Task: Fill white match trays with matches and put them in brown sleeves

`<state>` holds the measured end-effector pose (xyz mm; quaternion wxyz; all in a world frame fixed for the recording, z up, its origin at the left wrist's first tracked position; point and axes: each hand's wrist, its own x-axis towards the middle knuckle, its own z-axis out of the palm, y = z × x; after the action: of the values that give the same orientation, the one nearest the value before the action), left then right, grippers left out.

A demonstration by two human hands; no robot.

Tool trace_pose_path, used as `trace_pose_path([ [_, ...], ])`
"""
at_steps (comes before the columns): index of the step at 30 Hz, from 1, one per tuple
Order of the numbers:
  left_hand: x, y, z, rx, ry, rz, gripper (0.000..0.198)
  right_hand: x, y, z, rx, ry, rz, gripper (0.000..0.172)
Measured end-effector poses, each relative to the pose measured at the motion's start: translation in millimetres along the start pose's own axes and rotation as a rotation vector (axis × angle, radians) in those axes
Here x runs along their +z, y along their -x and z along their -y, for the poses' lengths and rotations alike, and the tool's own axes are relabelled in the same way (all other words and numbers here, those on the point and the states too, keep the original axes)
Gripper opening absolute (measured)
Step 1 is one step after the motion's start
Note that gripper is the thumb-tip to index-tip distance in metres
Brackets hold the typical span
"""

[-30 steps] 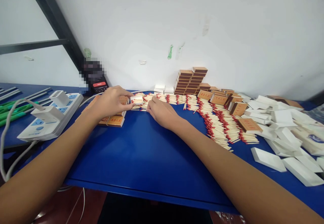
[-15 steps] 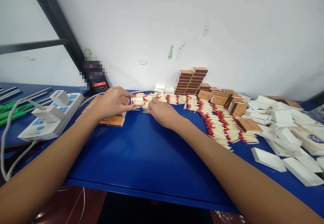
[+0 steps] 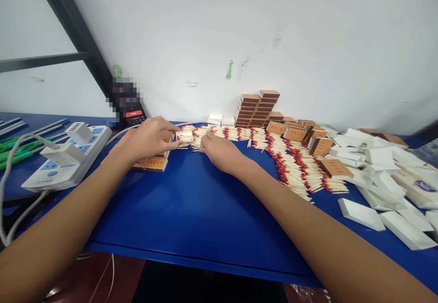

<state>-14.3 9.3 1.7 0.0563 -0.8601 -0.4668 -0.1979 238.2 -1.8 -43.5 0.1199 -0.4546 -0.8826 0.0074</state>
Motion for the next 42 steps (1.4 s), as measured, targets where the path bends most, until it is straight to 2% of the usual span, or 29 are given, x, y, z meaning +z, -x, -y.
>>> trace_pose_path([
  [5,0.7,0.9,2.2,0.003,0.022,-0.019,0.034,-1.9,0.2,-0.5,0.02,-0.009,-0.018,0.009],
  [9,0.2,0.9,1.7,-0.006,0.024,-0.011,0.037,-3.6,-0.8,1.7,0.014,0.007,0.003,0.012],
  [17,-0.3,0.4,-0.6,0.019,0.018,0.021,0.028,-7.1,-0.4,2.8,0.051,0.059,0.031,0.015],
  [24,-0.3,1.5,-10.9,0.034,0.064,0.031,0.03,-13.9,-2.2,14.3,0.094,-0.056,-0.162,0.014],
  [28,1.5,2.1,-15.8,0.078,0.127,0.014,0.032,-10.6,-4.6,22.7,0.068,-0.005,-0.19,0.014],
  [31,0.9,1.8,-15.3,0.071,0.125,0.013,0.03,-8.5,-4.0,20.1,0.02,-0.064,-0.233,0.014],
  [35,-2.9,1.3,-13.3,-0.004,0.13,0.009,0.028,-4.4,-2.1,9.4,0.008,-0.209,-0.347,0.011],
  [42,-1.6,1.8,-13.9,-0.004,0.159,0.028,0.034,3.5,-3.6,3.4,-0.012,-0.312,-0.327,0.006],
])
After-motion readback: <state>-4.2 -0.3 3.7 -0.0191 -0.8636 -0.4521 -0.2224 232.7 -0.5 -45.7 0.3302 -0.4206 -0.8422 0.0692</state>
